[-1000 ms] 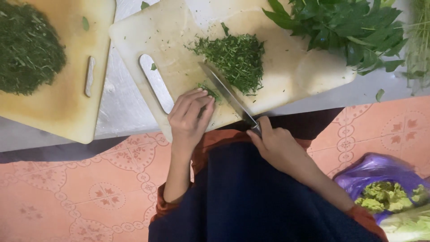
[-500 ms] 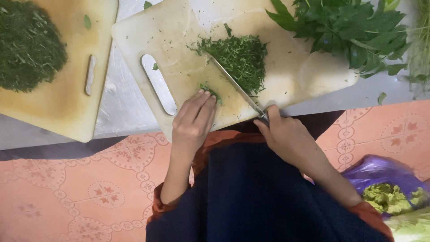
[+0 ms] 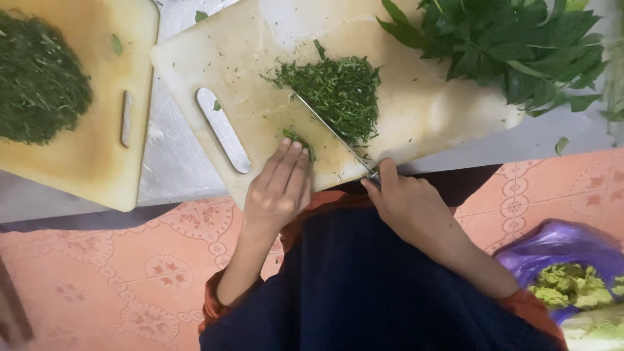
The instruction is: Chopping green leafy vegetables on a cutting board using a chef's knife.
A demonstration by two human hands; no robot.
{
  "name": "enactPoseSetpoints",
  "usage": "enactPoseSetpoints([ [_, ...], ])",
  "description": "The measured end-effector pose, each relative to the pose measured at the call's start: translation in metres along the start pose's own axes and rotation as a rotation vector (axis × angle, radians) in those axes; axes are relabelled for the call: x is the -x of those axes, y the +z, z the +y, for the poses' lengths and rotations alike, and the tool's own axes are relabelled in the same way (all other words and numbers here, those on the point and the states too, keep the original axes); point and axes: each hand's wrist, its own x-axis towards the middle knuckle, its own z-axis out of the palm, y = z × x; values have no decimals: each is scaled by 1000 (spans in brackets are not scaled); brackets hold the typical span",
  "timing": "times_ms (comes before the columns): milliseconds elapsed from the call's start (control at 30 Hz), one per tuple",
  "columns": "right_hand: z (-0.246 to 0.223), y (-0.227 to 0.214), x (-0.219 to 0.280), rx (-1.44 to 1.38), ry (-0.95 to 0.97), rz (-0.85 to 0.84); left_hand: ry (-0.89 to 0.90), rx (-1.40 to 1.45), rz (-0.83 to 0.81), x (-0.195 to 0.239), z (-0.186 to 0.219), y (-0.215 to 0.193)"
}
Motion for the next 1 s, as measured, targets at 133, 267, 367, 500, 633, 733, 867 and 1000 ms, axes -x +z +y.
enactPoseSetpoints([
  [133,2,0,-1,-10,2,-33,-56,77,-10,0,4,0],
  [267,1,0,-2,70,-13,-28,-90,76,18,-4,6,2],
  [367,-1,-2,-3,54,4,-32,-153,142,44,-7,5,1],
  [500,2,-1,-2,55,-5,-37,-206,183,87,-10,3,2],
  [633,1,4,-1,51,21,-43,-244,172,132,-6,2,7],
  [733,2,2,-2,20,16,-49,-344,262,101,-6,-3,6],
  [867,3,3,-2,62,-9,-26,-364,283,92,-8,-5,6],
  [1000,2,3,-2,89,0,-16,-375,244,120,2,-3,12],
])
